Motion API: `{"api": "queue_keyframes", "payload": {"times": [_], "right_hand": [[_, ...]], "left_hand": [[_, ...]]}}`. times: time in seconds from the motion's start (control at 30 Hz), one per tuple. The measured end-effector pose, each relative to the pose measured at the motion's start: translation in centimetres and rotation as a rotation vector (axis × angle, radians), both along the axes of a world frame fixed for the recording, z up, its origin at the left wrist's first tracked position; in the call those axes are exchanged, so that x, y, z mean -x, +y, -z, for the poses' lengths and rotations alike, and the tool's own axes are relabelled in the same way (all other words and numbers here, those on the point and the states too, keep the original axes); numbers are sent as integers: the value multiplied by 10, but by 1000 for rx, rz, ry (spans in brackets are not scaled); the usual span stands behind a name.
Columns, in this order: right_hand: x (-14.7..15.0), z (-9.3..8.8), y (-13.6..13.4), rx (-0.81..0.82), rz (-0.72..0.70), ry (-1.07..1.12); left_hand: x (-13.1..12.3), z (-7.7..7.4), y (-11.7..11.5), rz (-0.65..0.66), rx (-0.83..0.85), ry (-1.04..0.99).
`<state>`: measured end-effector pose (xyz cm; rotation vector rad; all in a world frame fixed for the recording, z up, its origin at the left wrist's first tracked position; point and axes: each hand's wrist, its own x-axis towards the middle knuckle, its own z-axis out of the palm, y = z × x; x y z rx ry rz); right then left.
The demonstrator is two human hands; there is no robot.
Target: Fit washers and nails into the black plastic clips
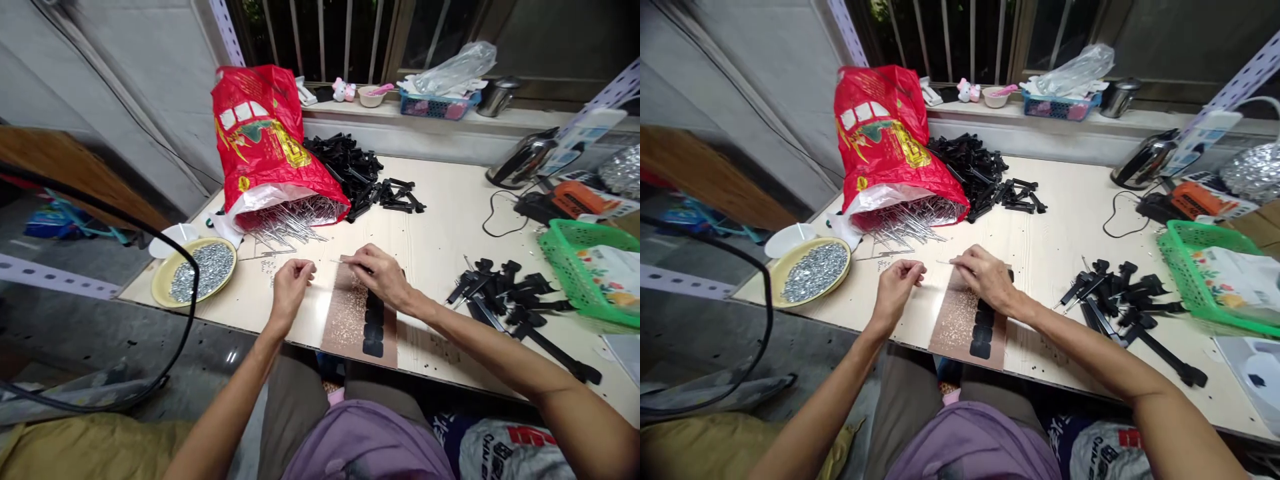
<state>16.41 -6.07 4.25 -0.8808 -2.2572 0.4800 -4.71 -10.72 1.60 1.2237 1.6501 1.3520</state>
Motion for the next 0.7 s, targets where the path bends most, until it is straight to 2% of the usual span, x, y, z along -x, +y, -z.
{"api": "queue_keyframes", "payload": {"times": [0.1,0.17,0.23,0.47,0.7], "right_hand": [[7,-5,-16,-15,3,-9],[8,-6,-23,-57,27,-33],[7,-8,-27,-97,51,-56],[2,-12,-30,-161,107,-124],[-3,-12,-31,-204,156,-188]], "left_hand": [[-33,-9,-5,36,-1,-434],[-47,-12,-7,41,-26,-607],[-54,-14,-8,48,-51,-697],[-55,-22,-11,20,-89,-802],[-59,-21,-12,8,-102,-726]]}}
